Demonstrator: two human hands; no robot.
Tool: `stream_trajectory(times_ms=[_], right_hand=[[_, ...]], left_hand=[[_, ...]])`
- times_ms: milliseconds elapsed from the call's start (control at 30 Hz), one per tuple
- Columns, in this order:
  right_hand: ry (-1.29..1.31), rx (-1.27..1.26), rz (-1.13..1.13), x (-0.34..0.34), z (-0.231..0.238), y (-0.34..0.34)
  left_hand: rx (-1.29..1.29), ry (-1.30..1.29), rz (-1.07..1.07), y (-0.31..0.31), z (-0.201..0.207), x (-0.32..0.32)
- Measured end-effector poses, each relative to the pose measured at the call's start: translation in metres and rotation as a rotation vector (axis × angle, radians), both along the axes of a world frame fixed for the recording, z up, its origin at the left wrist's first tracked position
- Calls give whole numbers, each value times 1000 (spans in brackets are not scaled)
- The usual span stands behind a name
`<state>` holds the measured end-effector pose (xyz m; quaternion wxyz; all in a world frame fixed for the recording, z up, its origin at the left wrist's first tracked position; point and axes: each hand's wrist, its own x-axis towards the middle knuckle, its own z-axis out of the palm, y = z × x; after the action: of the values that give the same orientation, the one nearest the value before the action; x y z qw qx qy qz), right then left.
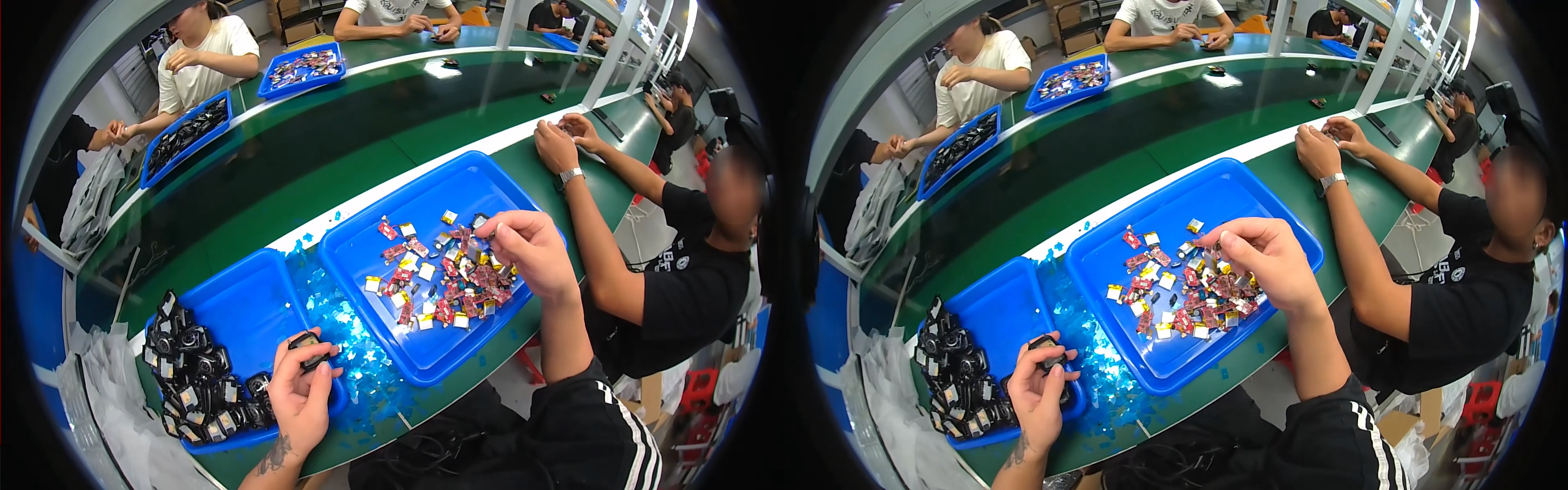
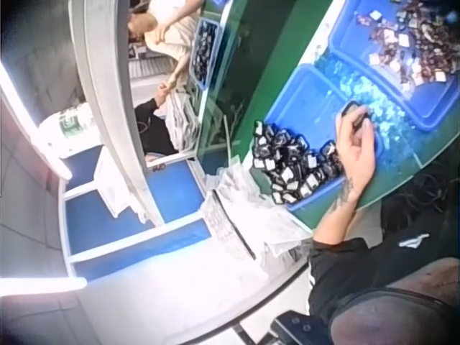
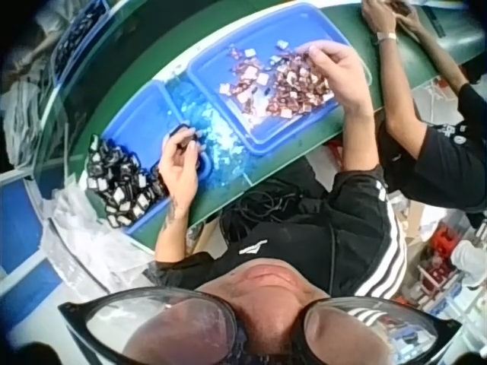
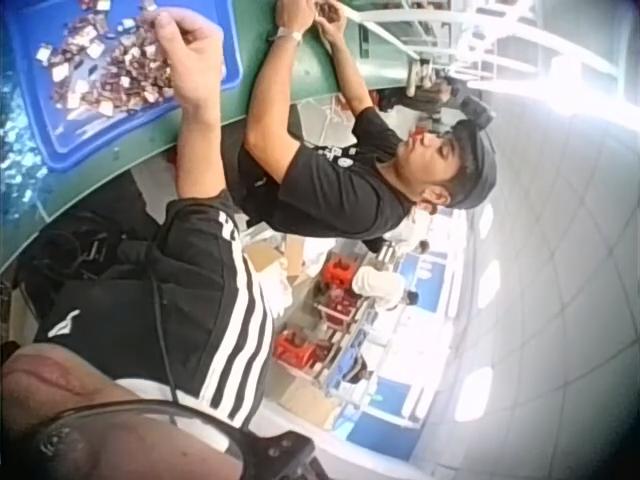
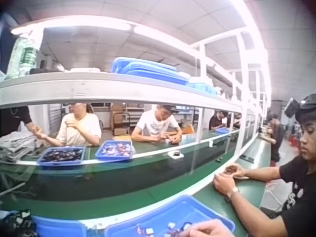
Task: The worker is assembling small electronic components, specifically attaching adhesive or labels to small black plastic parts.
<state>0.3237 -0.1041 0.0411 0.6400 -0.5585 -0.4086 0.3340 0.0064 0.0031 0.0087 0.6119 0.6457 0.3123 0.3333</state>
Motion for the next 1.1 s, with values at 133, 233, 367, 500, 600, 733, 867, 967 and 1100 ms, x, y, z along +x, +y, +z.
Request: stream_trajectory(times_ms=[133, 233, 367, 500, 600, 733, 867, 967, 1100], right_hand=[[-21, -19, 2, -3, -9, 7], [145, -11, 2, -11, -10, 9], [247, -13, 45, -19, -14, 16], [264, -1, -23, -16, -21, 19], [575, 128, 27, -8, -10, 20], [381, 73, -124, -6, 0, 28], [-129, -114, -143, 3, 12, 47], [-544, -255, -85, 7, 8, 77], [-1163, -571, 87, 2, -8, 102]], left_hand=[[13, -17, -4, 1, -2, -1], [29, -5, -12, 0, 1, 0], [13, -7, -4, 1, 0, 0], [5, -10, -9, 1, -1, 1], [3, -8, -20, 1, -1, 0], [-7, -9, -25, 3, -4, -4], [-5, -20, -48, 1, -3, -2], [-7, -21, -44, 2, -5, -3], [-7, -15, -42, 2, -4, -4]])
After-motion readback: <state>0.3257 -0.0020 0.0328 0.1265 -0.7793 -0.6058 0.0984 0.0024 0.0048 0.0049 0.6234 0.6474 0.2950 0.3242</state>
